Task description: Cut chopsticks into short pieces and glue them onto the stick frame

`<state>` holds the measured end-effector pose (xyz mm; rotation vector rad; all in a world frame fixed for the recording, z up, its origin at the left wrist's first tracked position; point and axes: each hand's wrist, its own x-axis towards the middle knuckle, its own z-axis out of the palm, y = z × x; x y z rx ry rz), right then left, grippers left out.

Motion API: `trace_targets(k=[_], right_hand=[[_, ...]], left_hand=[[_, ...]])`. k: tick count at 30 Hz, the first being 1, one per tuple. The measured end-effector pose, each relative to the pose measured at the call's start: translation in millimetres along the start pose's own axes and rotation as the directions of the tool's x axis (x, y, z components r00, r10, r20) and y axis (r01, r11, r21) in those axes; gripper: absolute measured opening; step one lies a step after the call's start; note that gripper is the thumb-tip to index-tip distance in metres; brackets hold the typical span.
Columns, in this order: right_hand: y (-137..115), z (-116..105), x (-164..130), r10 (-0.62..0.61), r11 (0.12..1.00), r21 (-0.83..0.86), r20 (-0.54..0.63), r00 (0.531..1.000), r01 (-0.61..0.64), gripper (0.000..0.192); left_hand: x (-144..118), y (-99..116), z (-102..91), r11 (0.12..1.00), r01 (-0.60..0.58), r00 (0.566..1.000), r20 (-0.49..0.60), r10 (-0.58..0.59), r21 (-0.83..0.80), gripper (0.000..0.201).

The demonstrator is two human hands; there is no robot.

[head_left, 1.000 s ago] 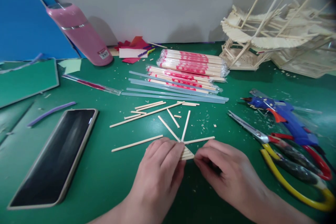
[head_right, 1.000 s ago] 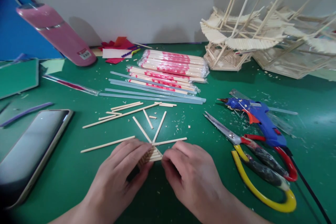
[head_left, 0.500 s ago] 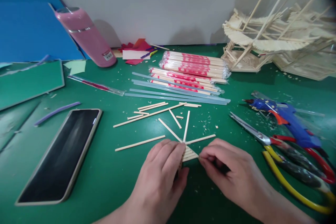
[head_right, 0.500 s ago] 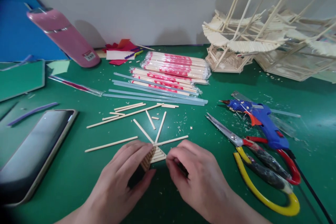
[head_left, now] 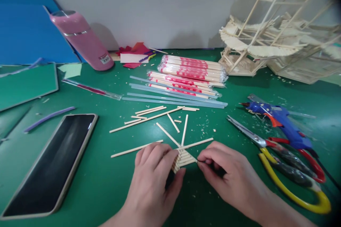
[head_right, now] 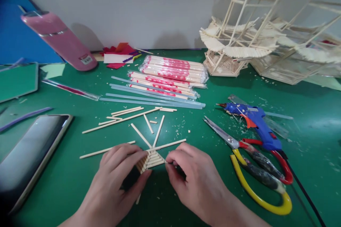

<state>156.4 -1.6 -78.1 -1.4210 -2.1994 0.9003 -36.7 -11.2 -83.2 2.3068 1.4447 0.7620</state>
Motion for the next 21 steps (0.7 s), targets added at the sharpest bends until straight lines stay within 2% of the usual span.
trace_targets(k=[12, 17, 21], right_hand=[[-3.7, 5.9, 3.0, 0.001, 1.0, -0.028, -0.016, 1.0, -0.001, 0.009], [-8.8, 12.6, 2.7, -0.109, 0.993, -0.054, -0.049, 0.993, 0.107, 0.012], [-13.2, 15.3, 6.0, -0.145, 0.987, -0.067, -0.009, 0.989, 0.144, 0.015]], left_hand=[[3.0, 1.1, 1.8, 1.0, 0.02, 1.0, 0.007, -0.02, -0.013, 0.017], [2.5, 1.3, 2.6, 1.0, 0.023, 1.0, 0.004, -0.023, -0.008, 0.018], [2.0, 2.9, 2.0, 0.999, 0.045, 0.999, 0.006, -0.045, -0.018, 0.019]])
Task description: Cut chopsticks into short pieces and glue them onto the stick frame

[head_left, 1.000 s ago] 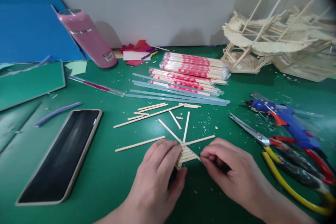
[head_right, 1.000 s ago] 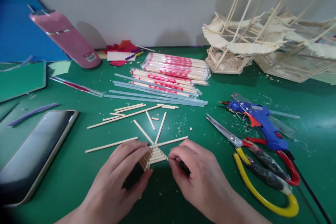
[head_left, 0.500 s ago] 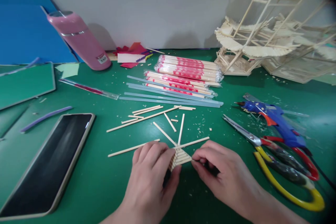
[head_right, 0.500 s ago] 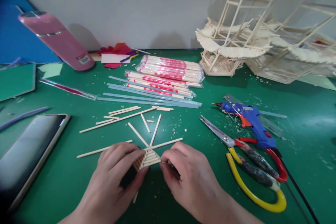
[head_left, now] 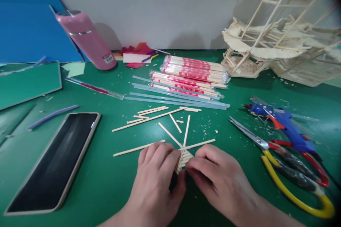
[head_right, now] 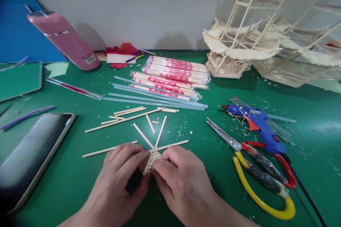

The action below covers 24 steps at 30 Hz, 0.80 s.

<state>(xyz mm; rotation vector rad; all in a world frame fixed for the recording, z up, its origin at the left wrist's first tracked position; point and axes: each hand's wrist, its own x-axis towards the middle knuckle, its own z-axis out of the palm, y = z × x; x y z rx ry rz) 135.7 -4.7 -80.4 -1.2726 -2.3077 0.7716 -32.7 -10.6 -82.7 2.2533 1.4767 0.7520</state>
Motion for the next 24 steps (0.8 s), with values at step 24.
trace_targets(k=[24], right_hand=[[25.0, -54.8, -27.5, 0.106, 0.976, -0.114, -0.498, 0.861, -0.186, 0.009]], left_hand=[[5.4, 2.5, -7.2, 0.992, -0.097, 0.988, 0.127, 0.086, 0.076, 0.024]])
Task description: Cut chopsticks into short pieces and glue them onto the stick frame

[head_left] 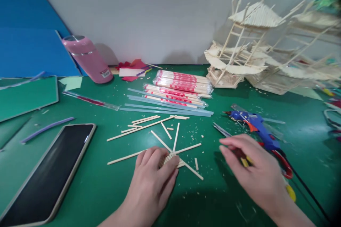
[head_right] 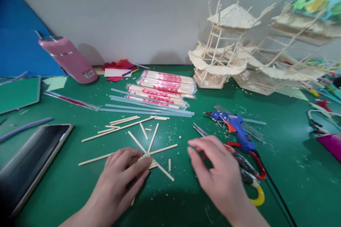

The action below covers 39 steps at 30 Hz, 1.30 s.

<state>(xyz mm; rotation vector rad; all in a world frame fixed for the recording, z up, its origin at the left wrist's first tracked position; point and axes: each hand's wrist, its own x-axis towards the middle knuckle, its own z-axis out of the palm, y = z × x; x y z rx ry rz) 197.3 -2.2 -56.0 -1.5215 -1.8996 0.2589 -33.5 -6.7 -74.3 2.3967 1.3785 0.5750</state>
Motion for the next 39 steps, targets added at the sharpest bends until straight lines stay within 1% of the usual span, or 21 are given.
trace_targets(k=[2, 3, 4, 6, 8, 10, 12, 15, 16, 17, 19, 21, 24, 26, 30, 34, 36, 39], right_hand=[[20.3, -16.6, -8.8, 0.104, 0.99, -0.085, -0.107, 0.989, -0.113, 0.01], [30.5, -23.6, -14.5, 0.159, 0.978, -0.111, -0.133, 0.978, -0.174, 0.013], [40.0, -29.6, -20.7, 0.204, 0.966, -0.129, -0.149, 0.968, -0.223, 0.016], [54.6, -37.4, -32.5, 0.256, 0.943, -0.177, -0.145, 0.956, -0.28, 0.024], [61.4, -39.7, -41.3, 0.265, 0.936, -0.194, -0.156, 0.952, -0.293, 0.028], [60.2, -38.1, -45.2, 0.249, 0.942, -0.182, -0.185, 0.951, -0.282, 0.029], [53.1, -34.6, -44.2, 0.217, 0.956, -0.158, -0.177, 0.96, -0.246, 0.027], [37.3, -28.8, -36.4, 0.125, 0.984, -0.11, -0.117, 0.985, -0.138, 0.023], [31.7, -26.8, -33.1, 0.092, 0.991, -0.088, -0.104, 0.99, -0.102, 0.021], [26.4, -24.6, -29.9, 0.06, 0.995, -0.07, -0.099, 0.993, -0.067, 0.019], [17.2, -18.9, -24.5, -0.004, 0.999, -0.039, -0.087, 0.996, 0.001, 0.016], [11.2, -11.3, -21.0, -0.063, 0.998, -0.009, -0.075, 0.995, 0.063, 0.014], [9.6, 2.0, -20.1, -0.094, 0.994, 0.044, -0.051, 0.994, 0.096, 0.011], [12.1, 9.3, -21.3, -0.099, 0.993, 0.067, -0.025, 0.995, 0.101, 0.011], [17.8, 15.4, -23.6, -0.112, 0.989, 0.093, 0.001, 0.994, 0.111, 0.011], [19.4, 14.8, -24.0, -0.066, 0.991, 0.118, 0.029, 0.997, 0.063, 0.012], [19.5, 14.2, -24.3, -0.062, 0.991, 0.121, 0.032, 0.998, 0.058, 0.012], [19.9, 13.9, -24.8, -0.057, 0.993, 0.11, 0.031, 0.998, 0.053, 0.013]], left_hand=[[0.4, 0.0, -2.0, 1.0, -0.028, 1.0, 0.003, 0.028, -0.013, 0.025], [0.5, 0.1, -2.4, 0.999, -0.035, 0.999, -0.007, 0.035, -0.014, 0.025], [0.4, 0.4, -2.5, 0.999, -0.037, 0.999, -0.016, 0.037, -0.013, 0.025], [0.1, 1.6, -2.4, 0.999, -0.034, 0.999, -0.018, 0.034, -0.011, 0.025], [-0.1, 3.0, -3.3, 1.0, -0.021, 1.0, -0.018, 0.021, -0.008, 0.023], [0.2, 3.0, -6.4, 1.0, -0.012, 0.999, -0.053, 0.013, 0.011, 0.022], [1.5, -0.3, -12.4, 0.998, -0.002, 0.994, -0.109, 0.009, 0.063, 0.021], [6.0, -11.7, -25.3, 0.97, 0.011, 0.987, -0.158, 0.028, 0.241, 0.018], [8.4, -16.2, -29.6, 0.944, 0.002, 0.987, -0.154, 0.052, 0.33, 0.018], [11.3, -20.6, -33.3, 0.929, -0.005, 0.987, -0.148, 0.064, 0.369, 0.018], [19.0, -27.6, -38.3, 0.904, -0.049, 0.989, -0.105, 0.103, 0.424, 0.018], [29.4, -31.4, -39.3, 0.873, -0.142, 0.986, -0.014, 0.169, 0.467, 0.018], [47.7, -31.9, -36.4, 0.808, -0.301, 0.953, 0.142, 0.266, 0.507, 0.013], [59.0, -30.8, -34.4, 0.775, -0.348, 0.938, 0.194, 0.289, 0.527, 0.012], [73.3, -29.3, -32.7, 0.747, -0.394, 0.919, 0.251, 0.304, 0.536, 0.017], [78.7, -28.8, -32.9, 0.76, -0.422, 0.904, 0.293, 0.312, 0.495, 0.019], [80.5, -29.0, -35.7, 0.784, -0.406, 0.91, 0.292, 0.296, 0.469, 0.018], [81.7, -31.1, -47.3, 0.844, -0.314, 0.944, 0.239, 0.228, 0.434, 0.017]])
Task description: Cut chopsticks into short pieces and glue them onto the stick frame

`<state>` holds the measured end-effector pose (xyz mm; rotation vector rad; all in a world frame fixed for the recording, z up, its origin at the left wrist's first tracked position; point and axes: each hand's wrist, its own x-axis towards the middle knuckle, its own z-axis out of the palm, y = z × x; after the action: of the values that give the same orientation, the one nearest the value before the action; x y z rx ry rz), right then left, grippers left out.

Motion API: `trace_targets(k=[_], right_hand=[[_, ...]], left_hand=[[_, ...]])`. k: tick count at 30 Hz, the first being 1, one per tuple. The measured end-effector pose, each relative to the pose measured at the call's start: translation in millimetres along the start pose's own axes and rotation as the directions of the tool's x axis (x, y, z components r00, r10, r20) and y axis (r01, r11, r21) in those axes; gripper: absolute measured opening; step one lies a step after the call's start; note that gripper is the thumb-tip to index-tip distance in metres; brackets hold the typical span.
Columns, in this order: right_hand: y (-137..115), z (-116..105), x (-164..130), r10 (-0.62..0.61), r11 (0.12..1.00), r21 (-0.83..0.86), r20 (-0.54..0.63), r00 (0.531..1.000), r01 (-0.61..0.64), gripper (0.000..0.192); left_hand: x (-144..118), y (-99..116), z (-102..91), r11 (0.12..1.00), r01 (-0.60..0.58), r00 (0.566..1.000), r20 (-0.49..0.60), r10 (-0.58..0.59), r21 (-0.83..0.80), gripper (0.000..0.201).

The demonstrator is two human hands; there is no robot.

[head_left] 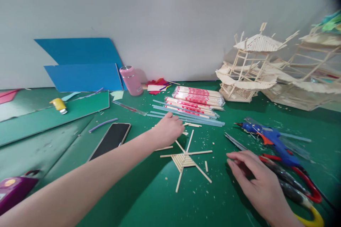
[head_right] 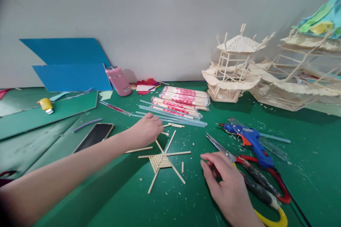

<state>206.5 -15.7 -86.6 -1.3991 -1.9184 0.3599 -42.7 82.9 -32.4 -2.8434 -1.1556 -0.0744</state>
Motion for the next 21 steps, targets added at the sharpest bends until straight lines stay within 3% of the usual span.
trace_targets(k=[4, 8, 11, 14, 17, 21], right_hand=[[1.1, 0.8, -0.6, -0.009, 1.0, 0.001, 0.007, 1.0, 0.009, 0.013], [-4.1, 0.8, -2.0, -0.044, 0.999, 0.005, 0.044, 0.998, 0.043, 0.013], [-16.5, 0.5, -1.2, -0.106, 0.994, 0.039, 0.134, 0.985, 0.101, 0.017], [-32.3, 3.0, 3.8, -0.217, 0.976, 0.094, 0.27, 0.938, 0.198, 0.025], [-45.4, 9.4, 11.6, -0.221, 0.975, 0.119, 0.371, 0.902, 0.189, 0.028], [-53.8, 19.7, 19.9, -0.207, 0.977, 0.137, 0.43, 0.879, 0.164, 0.018]], left_hand=[[-16.0, -7.3, -18.3, 0.975, 0.157, 0.987, -0.02, -0.162, -0.157, 0.015], [-44.1, 14.5, -27.8, 0.916, 0.196, 0.979, 0.018, -0.203, -0.351, 0.015], [-61.4, 43.6, -24.0, 0.865, 0.183, 0.983, 0.078, -0.166, -0.467, 0.017], [-69.4, 64.0, -16.0, 0.728, 0.215, 0.977, 0.142, -0.161, -0.651, 0.017], [-70.6, 70.3, -9.3, 0.65, 0.225, 0.974, 0.142, -0.178, -0.726, 0.017], [-70.8, 68.8, -2.1, 0.601, 0.227, 0.971, 0.128, -0.203, -0.766, 0.018]])
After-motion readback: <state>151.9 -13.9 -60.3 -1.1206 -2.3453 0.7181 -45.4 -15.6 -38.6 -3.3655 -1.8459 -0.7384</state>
